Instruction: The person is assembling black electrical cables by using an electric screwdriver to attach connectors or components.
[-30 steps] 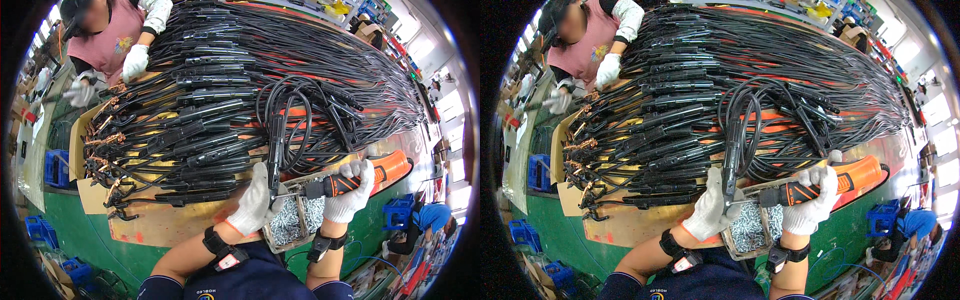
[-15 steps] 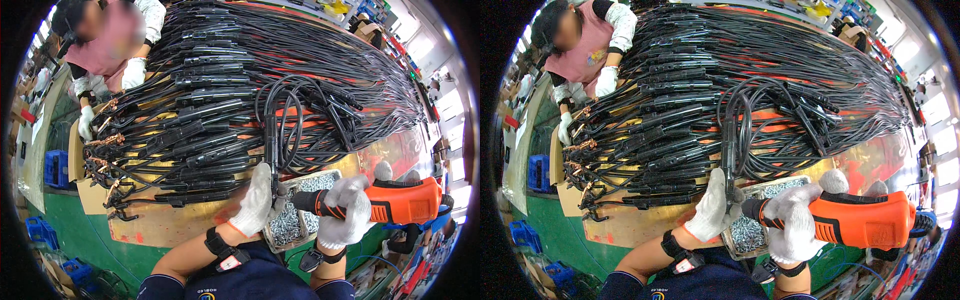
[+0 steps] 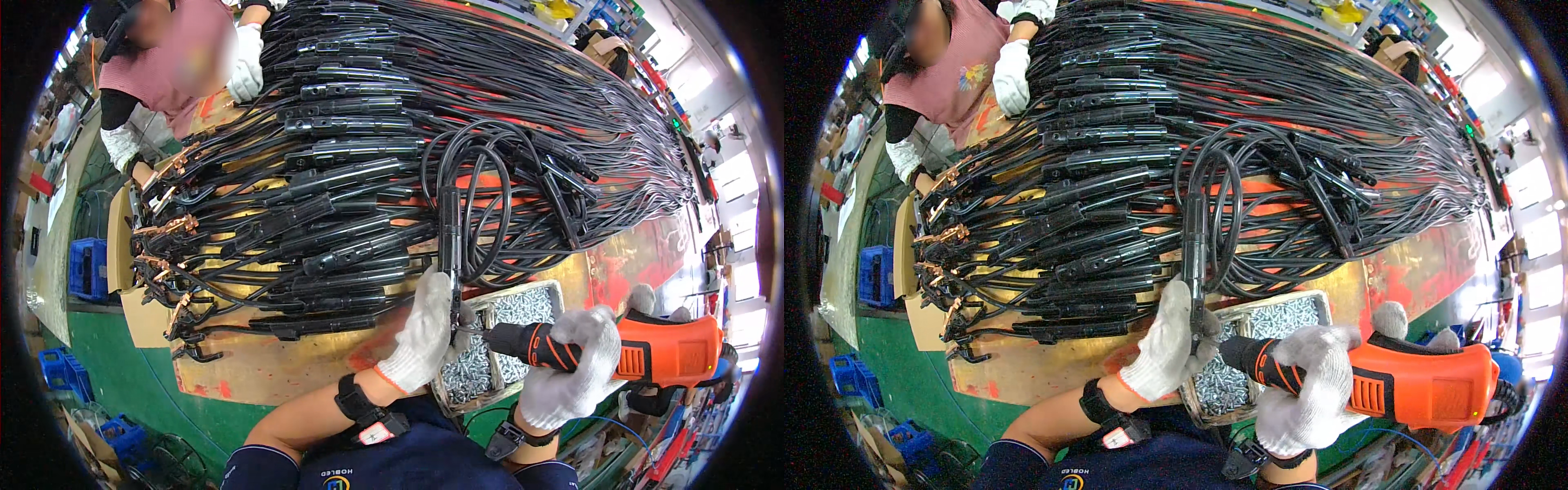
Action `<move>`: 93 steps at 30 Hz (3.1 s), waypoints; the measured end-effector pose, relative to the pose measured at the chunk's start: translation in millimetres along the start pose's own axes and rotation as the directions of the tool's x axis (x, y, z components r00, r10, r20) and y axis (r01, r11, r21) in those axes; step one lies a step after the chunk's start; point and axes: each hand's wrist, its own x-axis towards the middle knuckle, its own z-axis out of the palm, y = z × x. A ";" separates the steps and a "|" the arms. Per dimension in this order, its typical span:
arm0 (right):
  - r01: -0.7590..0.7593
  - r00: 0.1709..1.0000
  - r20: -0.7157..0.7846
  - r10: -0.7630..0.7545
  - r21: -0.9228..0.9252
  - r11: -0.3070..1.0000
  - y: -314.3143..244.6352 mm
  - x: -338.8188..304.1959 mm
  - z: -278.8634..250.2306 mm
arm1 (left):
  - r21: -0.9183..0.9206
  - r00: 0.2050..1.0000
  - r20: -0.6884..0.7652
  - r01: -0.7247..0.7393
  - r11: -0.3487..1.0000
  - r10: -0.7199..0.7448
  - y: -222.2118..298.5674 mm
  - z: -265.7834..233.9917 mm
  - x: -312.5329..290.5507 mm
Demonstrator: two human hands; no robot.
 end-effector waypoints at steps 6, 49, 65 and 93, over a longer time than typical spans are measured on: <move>0.107 0.991 0.087 -0.105 -0.014 0.994 2.8 -2.0 -4.0 | 0.007 0.997 0.045 -0.062 0.998 0.062 -7.6 -0.5 3.2; -0.001 1.000 -0.026 0.008 0.266 0.964 19.7 55.3 -77.5 | 0.060 0.994 0.111 0.018 0.998 -0.025 5.6 8.0 -18.7; -0.090 0.995 -0.007 0.098 0.347 0.934 12.6 71.8 -79.3 | 0.085 0.989 0.141 -0.057 0.995 0.044 1.7 5.8 -15.9; -0.203 0.961 0.256 0.099 0.416 0.886 22.3 44.7 9.8 | 0.044 0.977 0.214 -0.011 0.999 0.002 1.1 -6.0 -12.5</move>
